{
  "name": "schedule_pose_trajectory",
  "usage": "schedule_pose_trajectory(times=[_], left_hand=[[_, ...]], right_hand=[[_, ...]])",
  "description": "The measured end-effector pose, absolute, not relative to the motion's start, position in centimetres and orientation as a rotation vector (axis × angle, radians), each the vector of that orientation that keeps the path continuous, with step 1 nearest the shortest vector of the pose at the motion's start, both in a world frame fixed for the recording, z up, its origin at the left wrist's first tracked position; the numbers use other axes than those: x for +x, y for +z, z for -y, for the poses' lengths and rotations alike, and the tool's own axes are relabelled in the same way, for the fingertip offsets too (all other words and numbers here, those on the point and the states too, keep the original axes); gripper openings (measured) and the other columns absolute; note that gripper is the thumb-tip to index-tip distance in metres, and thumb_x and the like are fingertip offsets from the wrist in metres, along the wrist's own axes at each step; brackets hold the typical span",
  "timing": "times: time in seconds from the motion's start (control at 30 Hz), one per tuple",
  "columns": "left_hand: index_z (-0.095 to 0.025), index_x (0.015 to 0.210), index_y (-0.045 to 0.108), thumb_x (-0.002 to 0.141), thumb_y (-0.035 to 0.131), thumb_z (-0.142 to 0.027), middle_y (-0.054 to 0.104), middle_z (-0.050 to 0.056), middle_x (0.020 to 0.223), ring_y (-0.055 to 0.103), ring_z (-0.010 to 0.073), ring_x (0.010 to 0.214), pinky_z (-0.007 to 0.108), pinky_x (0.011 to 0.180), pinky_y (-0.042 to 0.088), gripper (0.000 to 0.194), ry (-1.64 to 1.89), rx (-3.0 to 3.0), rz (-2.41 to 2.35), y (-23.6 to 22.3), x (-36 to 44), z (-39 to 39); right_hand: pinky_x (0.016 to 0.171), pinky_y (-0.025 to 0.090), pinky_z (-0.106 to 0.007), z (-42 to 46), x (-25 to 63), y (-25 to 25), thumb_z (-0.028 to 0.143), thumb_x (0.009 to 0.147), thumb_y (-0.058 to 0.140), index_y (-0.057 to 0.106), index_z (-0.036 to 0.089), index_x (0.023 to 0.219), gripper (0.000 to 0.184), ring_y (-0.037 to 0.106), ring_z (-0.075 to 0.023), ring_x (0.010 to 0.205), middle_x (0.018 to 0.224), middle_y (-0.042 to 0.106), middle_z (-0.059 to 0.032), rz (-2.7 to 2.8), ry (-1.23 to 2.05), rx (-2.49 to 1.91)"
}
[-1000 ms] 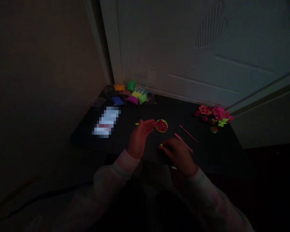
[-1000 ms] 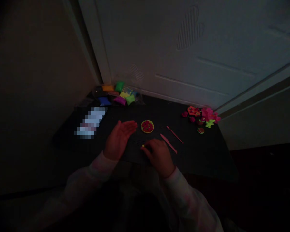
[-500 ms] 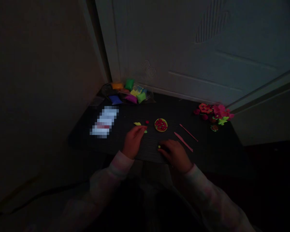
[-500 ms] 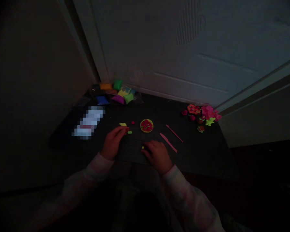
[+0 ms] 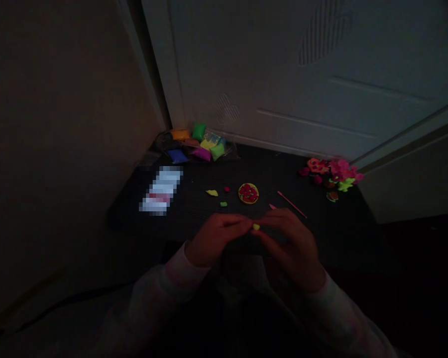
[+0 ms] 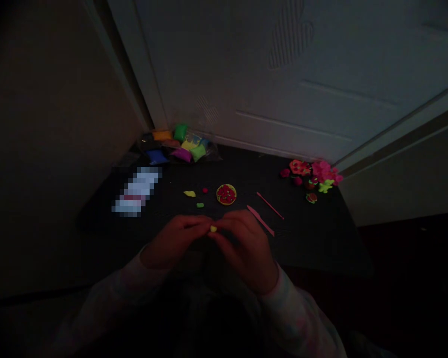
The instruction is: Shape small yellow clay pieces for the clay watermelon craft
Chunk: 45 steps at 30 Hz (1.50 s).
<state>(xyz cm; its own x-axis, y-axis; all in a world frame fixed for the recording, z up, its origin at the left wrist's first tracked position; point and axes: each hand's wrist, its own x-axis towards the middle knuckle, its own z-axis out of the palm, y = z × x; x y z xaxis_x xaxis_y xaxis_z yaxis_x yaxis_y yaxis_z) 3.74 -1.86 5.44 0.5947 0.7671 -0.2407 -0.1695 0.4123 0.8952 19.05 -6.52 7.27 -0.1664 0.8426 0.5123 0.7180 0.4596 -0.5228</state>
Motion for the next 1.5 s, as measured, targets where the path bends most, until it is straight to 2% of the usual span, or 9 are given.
schedule_pose_trajectory(times=[0.2, 0.47, 0.63, 0.8, 0.93, 1.03, 1.17, 1.37, 1.5], left_hand=[[-0.017, 0.078, 0.071, 0.069, 0.065, -0.025, 0.069, 0.002, 0.078, 0.060, 0.0129, 0.073, 0.026, 0.074, 0.043, 0.013, 0.655, 0.741, -0.626, 6.6, 3.7, 2.6], [-0.021, 0.074, 0.071, 0.071, 0.063, -0.020, 0.069, 0.000, 0.078, 0.060, 0.0127, 0.075, 0.023, 0.069, 0.044, 0.009, 0.687, 0.990, -0.669, 8.3, 2.9, 2.9], [-0.021, 0.072, 0.072, 0.071, 0.061, -0.017, 0.069, 0.000, 0.081, 0.060, 0.0138, 0.079, 0.023, 0.073, 0.044, 0.012, 0.737, 1.167, -0.690, 9.2, 2.7, 2.9], [-0.021, 0.077, 0.072, 0.075, 0.057, -0.022, 0.069, 0.001, 0.085, 0.061, 0.0165, 0.083, 0.026, 0.076, 0.044, 0.015, 0.776, 1.129, -0.723, 9.0, 2.8, 3.1], [-0.024, 0.077, 0.072, 0.070, 0.062, -0.018, 0.068, 0.000, 0.085, 0.061, 0.0160, 0.083, 0.025, 0.078, 0.045, 0.013, 0.918, 1.200, -0.783, 9.1, 3.0, 3.3], [-0.028, 0.081, 0.071, 0.068, 0.065, -0.015, 0.069, -0.002, 0.088, 0.061, 0.0149, 0.084, 0.023, 0.079, 0.045, 0.019, 0.999, 1.282, -0.777, 9.4, 3.1, 3.7], [-0.031, 0.085, 0.070, 0.066, 0.067, -0.013, 0.069, -0.004, 0.088, 0.061, 0.0145, 0.084, 0.023, 0.078, 0.045, 0.026, 1.073, 1.314, -0.781, 9.4, 3.3, 4.0], [-0.029, 0.075, 0.072, 0.067, 0.065, -0.012, 0.070, -0.004, 0.079, 0.062, 0.0141, 0.078, 0.024, 0.075, 0.046, 0.020, 1.150, 1.270, -0.830, 9.2, 3.3, 3.7], [-0.026, 0.073, 0.072, 0.067, 0.066, -0.012, 0.069, -0.003, 0.076, 0.062, 0.0133, 0.075, 0.022, 0.073, 0.047, 0.016, 1.161, 1.299, -0.875, 9.1, 3.4, 3.7]], right_hand=[[0.068, 0.049, -0.031, 6.9, 19.0, 8.6, 0.021, 0.078, 0.057, 0.059, 0.022, 0.091, 0.014, 0.059, -0.0156, 0.078, 0.081, 0.061, -0.0027, 1.933, 0.147, -1.262], [0.080, 0.047, -0.036, 7.8, 19.2, 10.6, 0.019, 0.079, 0.055, 0.059, 0.023, 0.096, 0.018, 0.062, -0.0161, 0.083, 0.087, 0.066, -0.0031, 2.047, 0.221, -1.268], [0.077, 0.049, -0.034, 7.7, 18.9, 10.9, 0.019, 0.079, 0.054, 0.060, 0.024, 0.095, 0.018, 0.063, -0.0161, 0.083, 0.088, 0.067, -0.0029, 2.053, 0.215, -1.230], [0.073, 0.050, -0.032, 7.5, 18.6, 10.8, 0.018, 0.079, 0.053, 0.060, 0.024, 0.091, 0.015, 0.063, -0.0166, 0.083, 0.086, 0.068, -0.0024, 1.976, 0.222, -1.232], [0.078, 0.049, -0.034, 7.6, 18.5, 10.0, 0.018, 0.080, 0.053, 0.059, 0.024, 0.088, 0.012, 0.061, -0.0172, 0.088, 0.089, 0.067, -0.0023, 1.843, 0.305, -1.280], [0.081, 0.048, -0.032, 7.7, 18.1, 9.3, 0.017, 0.079, 0.055, 0.060, 0.024, 0.088, 0.012, 0.059, -0.0159, 0.092, 0.094, 0.065, -0.0015, 1.709, 0.376, -1.277], [0.076, 0.050, -0.026, 8.0, 17.4, 8.9, 0.016, 0.079, 0.055, 0.063, 0.027, 0.089, 0.017, 0.060, -0.0135, 0.088, 0.092, 0.064, 0.0007, 1.571, 0.448, -1.261], [0.079, 0.050, -0.027, 8.3, 16.9, 8.8, 0.017, 0.081, 0.052, 0.063, 0.030, 0.098, 0.024, 0.060, -0.0138, 0.092, 0.098, 0.065, 0.0010, 1.472, 0.658, -1.240], [0.076, 0.050, -0.027, 8.1, 16.6, 8.7, 0.017, 0.078, 0.056, 0.063, 0.027, 0.092, 0.019, 0.061, -0.0137, 0.087, 0.091, 0.067, 0.0011, 1.390, 0.654, -1.240]])
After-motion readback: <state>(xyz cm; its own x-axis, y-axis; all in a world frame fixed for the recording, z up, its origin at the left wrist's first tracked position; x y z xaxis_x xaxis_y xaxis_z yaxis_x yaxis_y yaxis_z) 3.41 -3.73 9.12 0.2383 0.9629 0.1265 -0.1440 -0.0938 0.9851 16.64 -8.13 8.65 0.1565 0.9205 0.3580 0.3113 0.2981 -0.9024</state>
